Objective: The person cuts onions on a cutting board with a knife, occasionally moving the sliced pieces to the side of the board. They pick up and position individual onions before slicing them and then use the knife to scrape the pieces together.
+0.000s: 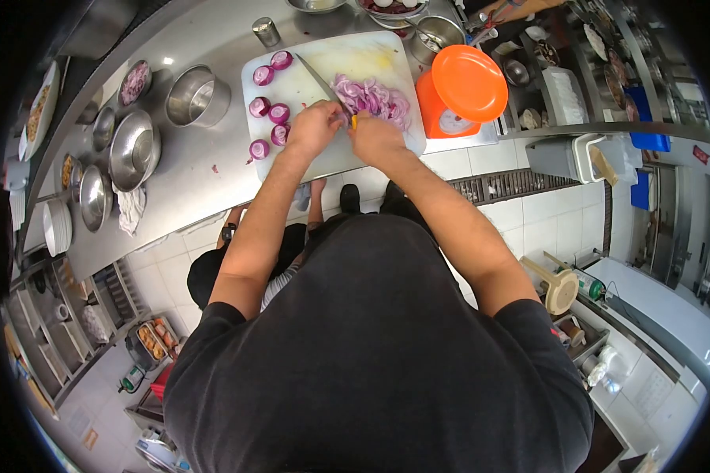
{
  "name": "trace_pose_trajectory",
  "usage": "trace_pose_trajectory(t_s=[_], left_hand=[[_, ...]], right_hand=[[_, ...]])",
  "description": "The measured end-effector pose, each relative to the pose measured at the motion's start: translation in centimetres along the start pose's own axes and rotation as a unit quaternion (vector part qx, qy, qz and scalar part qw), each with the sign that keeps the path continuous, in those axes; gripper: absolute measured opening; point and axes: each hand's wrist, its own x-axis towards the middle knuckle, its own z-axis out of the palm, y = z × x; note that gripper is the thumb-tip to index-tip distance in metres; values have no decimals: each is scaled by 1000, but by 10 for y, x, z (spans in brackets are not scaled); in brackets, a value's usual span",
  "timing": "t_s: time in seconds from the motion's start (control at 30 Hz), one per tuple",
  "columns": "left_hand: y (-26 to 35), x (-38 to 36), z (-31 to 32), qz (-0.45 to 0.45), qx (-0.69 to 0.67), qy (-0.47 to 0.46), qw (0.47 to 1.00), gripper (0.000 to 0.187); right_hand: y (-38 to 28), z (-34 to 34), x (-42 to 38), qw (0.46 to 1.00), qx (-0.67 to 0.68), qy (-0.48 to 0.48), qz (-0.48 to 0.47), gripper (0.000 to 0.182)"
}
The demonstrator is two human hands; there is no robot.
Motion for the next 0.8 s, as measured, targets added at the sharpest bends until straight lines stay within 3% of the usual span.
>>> trace_pose_trajectory(t_s=[0.1,0.2,0.3,0.5,0.6,0.8], left_hand=[[4,-7,-5,29,26,-20,999,32],[-6,-20,-10,92,19,51,994,35],[-11,-42,-31,50,41,152,986,31],[7,-87,-69,-133,151,62,978,48],[0,-92,-61,-143,168,48,974,57],[18,-95,-45,-98,137,22,986,57]], right_hand=[[-2,-17,-12,1000,-4,19,-3,40],[1,-21,-27,999,26,34,-14,41],[10,-2,-42,999,50,12,-18,42],[27,28,-52,997,78,-19,-24,43],[38,23,-49,998,58,-7,-23,43],[46,10,-34,999,26,25,-19,43]])
